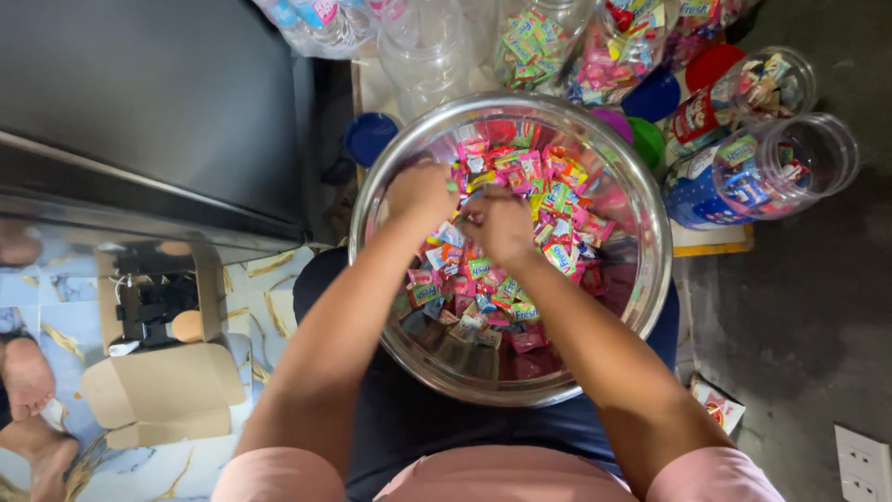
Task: Mixing wrapped candies in a large metal bowl and filling plastic containers.
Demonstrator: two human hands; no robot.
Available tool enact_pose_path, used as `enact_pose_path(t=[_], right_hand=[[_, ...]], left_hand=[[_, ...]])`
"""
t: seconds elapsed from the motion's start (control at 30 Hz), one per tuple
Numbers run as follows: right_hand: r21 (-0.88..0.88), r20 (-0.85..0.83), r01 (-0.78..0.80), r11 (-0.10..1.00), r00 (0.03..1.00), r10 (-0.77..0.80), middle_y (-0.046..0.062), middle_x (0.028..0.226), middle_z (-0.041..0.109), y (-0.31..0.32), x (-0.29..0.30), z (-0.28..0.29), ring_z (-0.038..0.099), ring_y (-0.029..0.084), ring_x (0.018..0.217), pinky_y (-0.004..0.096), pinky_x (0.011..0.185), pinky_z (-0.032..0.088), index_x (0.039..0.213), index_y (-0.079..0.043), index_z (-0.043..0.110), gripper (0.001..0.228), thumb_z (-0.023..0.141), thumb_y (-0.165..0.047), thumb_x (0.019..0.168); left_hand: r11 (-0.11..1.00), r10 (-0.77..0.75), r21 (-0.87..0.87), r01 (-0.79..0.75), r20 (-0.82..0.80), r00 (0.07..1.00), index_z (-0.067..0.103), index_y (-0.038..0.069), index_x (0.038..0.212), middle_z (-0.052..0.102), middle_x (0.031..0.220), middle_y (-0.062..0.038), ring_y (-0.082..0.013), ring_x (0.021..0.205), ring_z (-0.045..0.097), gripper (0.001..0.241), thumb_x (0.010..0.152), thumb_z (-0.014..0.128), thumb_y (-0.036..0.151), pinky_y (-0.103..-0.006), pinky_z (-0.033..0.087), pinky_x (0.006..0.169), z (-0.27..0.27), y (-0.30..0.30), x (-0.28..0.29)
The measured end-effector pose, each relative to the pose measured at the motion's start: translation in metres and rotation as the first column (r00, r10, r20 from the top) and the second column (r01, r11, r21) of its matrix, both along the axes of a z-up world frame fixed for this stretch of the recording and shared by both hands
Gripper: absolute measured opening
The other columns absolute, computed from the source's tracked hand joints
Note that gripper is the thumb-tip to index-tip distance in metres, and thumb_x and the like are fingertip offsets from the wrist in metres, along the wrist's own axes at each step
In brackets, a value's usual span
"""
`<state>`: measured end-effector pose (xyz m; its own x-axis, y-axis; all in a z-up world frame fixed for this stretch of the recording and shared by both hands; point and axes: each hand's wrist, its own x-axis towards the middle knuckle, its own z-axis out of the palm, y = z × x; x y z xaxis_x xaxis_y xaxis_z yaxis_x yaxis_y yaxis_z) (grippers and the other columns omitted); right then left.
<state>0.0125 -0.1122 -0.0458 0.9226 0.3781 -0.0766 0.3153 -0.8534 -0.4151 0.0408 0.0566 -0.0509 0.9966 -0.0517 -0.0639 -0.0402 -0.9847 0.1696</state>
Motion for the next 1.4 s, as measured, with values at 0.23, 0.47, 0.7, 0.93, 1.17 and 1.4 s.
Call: enact_pose_path(t=[0.23,0.47,0.7,0.93,1.17,1.4], right_hand=[[0.774,-0.383,0.321,0.546,0.924,0.000,0.007,0.091,0.069,-0.029,0.020,-0.027,0.068,0.021,0.082,0.036,0.078,0.054,0.089,-0.010,0.068,0.016,0.081,-0.020,0.090],[0.528,-0.760,0.839,-0.132,0.536,0.368,0.005,0.087,0.071,-0.047,0.013,0.004,0.068,0.022,0.087,0.047,0.083,0.056,0.103,-0.016,0.060,0.018,0.066,-0.020,0.086],[0.398,-0.840,0.916,0.052,0.342,0.421,0.004,0.092,0.066,-0.027,0.003,0.031,0.062,0.021,0.087,0.052,0.082,0.055,0.121,-0.021,0.062,0.035,0.062,-0.025,0.086],[0.534,-0.650,0.845,-0.020,0.426,0.629,0.005,0.105,0.063,-0.036,-0.005,0.012,0.057,0.021,0.089,0.035,0.076,0.045,0.136,-0.010,0.060,0.058,0.056,-0.024,0.080],[0.637,-0.687,0.771,0.017,0.557,0.467,0.005,0.109,0.062,-0.043,-0.010,0.021,0.058,0.018,0.100,0.034,0.084,0.049,0.142,-0.012,0.054,0.069,0.050,0.008,0.075],[0.670,-0.654,0.734,-0.110,0.655,0.378,0.012,0.121,0.068,-0.047,0.003,0.016,0.067,0.024,0.111,0.040,0.097,0.058,0.139,-0.010,0.056,0.048,0.057,0.006,0.094]], left_hand=[[0.642,0.078,-0.717,-0.271,-0.291,0.954,0.065,0.010,0.120,0.075,0.090,-0.007,-0.0206,0.084,0.078,0.034,0.092,0.057,0.027,-0.0343,0.058,0.071,0.036,0.037,0.001],[0.785,-0.198,-0.619,0.024,-0.214,0.956,0.067,0.010,0.116,0.073,0.099,-0.016,-0.0337,0.090,0.071,0.035,0.092,0.072,0.035,-0.0391,0.053,0.073,0.046,0.024,-0.015],[0.947,-0.022,0.292,0.133,-0.354,0.935,0.080,0.014,0.102,0.078,0.105,-0.010,-0.0273,0.096,0.076,0.025,0.095,0.056,0.014,-0.0452,0.060,0.070,0.003,0.007,-0.030],[0.982,0.048,0.185,-0.034,-0.073,0.996,0.071,0.005,0.111,0.074,0.108,-0.017,-0.0307,0.085,0.077,0.028,0.091,0.055,0.016,-0.0449,0.061,0.061,-0.026,0.008,-0.038],[0.986,0.020,-0.159,-0.056,-0.219,0.976,0.068,0.007,0.116,0.074,0.099,-0.021,-0.0382,0.093,0.072,0.029,0.091,0.066,0.022,-0.0480,0.055,0.078,0.061,0.012,-0.041],[0.319,-0.077,-0.936,-0.148,-0.181,0.980,0.070,0.008,0.113,0.072,0.100,-0.002,-0.0148,0.093,0.065,0.030,0.090,0.080,0.025,-0.0344,0.053,0.084,0.026,-0.019,-0.020]])
